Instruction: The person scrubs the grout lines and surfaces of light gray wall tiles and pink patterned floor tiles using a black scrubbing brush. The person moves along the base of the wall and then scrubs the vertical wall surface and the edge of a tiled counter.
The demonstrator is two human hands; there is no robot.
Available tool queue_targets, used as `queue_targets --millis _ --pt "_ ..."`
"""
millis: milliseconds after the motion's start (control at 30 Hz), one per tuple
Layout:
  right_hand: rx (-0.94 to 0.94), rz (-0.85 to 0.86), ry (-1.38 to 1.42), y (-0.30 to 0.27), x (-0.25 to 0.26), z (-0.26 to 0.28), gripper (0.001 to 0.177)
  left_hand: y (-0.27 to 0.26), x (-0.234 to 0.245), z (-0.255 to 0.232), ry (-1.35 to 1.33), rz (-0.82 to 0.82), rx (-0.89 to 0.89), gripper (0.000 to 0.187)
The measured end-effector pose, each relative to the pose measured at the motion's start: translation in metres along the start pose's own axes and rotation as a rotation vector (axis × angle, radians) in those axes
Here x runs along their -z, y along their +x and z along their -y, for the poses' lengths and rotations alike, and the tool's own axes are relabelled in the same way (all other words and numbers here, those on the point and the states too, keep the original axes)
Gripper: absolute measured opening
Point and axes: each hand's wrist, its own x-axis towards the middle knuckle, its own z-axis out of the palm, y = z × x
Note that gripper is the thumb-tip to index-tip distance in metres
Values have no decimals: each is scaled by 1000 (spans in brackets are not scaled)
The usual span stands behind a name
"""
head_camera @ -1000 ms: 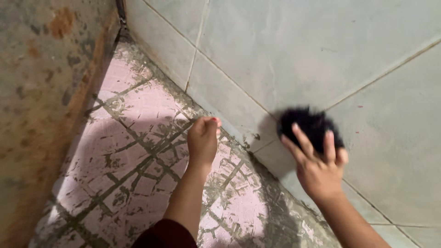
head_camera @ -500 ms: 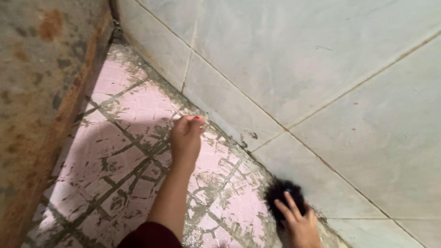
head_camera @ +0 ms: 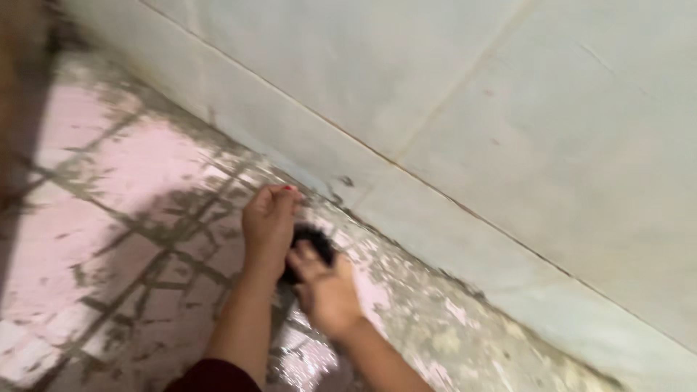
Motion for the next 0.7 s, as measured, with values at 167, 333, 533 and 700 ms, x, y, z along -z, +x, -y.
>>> queue_targets --millis 167,333,533,700 --pt "-487 -430 -222 -149 66 -111 60 -31 -16 20 146 90 50 17" --pt "-634 -446 -195 -173 48 -104 53 -91 -47 68 370 201 -23 17" --pt "-404 -153 -37 -191 40 -100 57 -131 -82 84 425 341 50 19" --pt "-704 -706 -463 -312 99 -236 59 -150 -106 83 418 428 110 19"
